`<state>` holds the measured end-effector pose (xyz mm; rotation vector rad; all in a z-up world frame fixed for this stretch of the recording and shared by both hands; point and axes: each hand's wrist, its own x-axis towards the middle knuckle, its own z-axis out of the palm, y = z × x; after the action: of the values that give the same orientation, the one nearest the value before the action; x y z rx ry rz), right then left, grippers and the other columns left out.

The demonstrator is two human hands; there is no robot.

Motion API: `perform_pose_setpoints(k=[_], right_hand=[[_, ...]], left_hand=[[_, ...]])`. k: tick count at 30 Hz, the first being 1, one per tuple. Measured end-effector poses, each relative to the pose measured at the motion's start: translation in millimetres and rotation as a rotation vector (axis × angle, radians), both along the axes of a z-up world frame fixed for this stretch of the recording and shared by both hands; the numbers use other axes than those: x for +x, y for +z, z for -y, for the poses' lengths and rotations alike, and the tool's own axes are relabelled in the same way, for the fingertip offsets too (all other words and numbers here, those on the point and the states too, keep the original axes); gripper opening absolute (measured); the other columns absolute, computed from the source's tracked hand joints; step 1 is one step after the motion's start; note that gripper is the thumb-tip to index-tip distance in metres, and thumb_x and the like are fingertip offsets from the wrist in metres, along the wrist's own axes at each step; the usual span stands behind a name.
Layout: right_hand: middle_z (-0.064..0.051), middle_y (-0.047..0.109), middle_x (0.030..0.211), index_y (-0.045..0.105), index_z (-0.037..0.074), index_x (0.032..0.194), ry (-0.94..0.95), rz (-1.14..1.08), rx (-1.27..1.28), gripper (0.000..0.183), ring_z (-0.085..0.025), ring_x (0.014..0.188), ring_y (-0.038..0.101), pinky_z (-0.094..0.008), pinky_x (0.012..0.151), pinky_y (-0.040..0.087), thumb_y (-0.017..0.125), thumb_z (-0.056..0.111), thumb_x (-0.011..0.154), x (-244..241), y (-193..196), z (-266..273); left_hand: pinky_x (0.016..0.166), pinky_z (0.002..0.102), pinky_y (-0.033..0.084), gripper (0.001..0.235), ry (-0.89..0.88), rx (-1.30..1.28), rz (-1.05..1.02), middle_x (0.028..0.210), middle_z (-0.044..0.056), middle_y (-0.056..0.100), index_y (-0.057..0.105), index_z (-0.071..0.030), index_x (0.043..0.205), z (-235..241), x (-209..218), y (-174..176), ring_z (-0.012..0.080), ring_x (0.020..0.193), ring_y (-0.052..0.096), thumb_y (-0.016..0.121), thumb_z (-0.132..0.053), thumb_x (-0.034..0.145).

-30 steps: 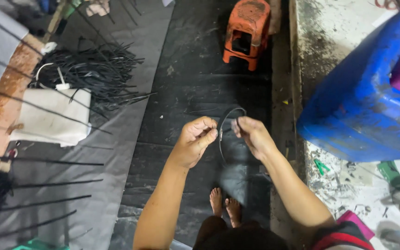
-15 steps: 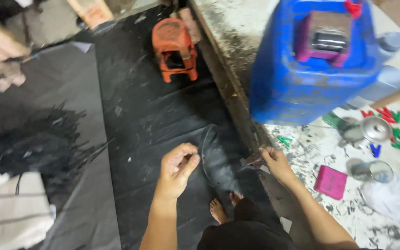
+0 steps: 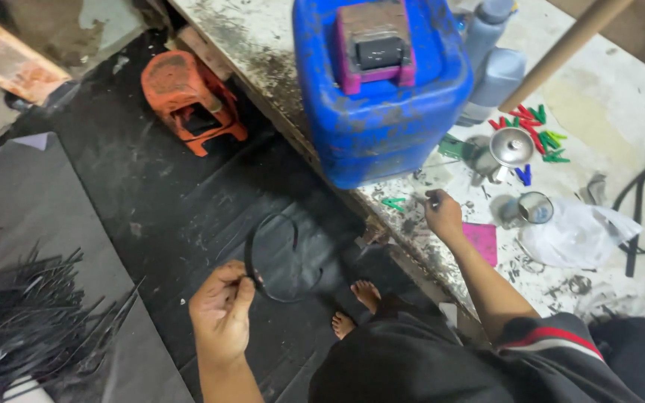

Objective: Applying edge paint to leather strips using a roller applicator and hanging them on a rack to dry.

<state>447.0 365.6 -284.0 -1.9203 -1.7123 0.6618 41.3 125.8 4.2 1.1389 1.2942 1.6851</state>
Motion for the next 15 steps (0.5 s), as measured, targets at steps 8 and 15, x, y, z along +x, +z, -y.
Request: perform_pose_setpoints(k=[8, 15], right_hand=[[-0.013, 0.073, 0.114, 0.067, 0.011, 0.117, 0.003, 0.119, -0.218, 0.039, -0.037, 0.101, 0.068, -0.050, 0.084, 0.052, 0.069, 0.043, 0.094, -3, 4, -15], [-0.019, 0.060, 0.126, 0.060, 0.010, 0.128, 0.148, 0.270, 0.162, 0.031, -0.047, 0.106, 0.059, -0.055, 0.091, 0.049, 0.050, 0.028, 0.103, 32, -16, -64]], left_hand=[[0.084, 0.031, 0.055, 0.005, 0.032, 0.015, -0.002, 0.097, 0.013, 0.065, 0.063, 0.000, 0.099, -4, 12, 7, 0.0222, 0.094, 0.064, 0.067, -0.002, 0.096], [0.076, 0.026, 0.052, 0.007, 0.066, -0.078, -0.109, 0.094, 0.008, 0.066, 0.065, 0.001, 0.095, -6, 24, 20, 0.0159, 0.087, 0.063, 0.067, -0.006, 0.096]])
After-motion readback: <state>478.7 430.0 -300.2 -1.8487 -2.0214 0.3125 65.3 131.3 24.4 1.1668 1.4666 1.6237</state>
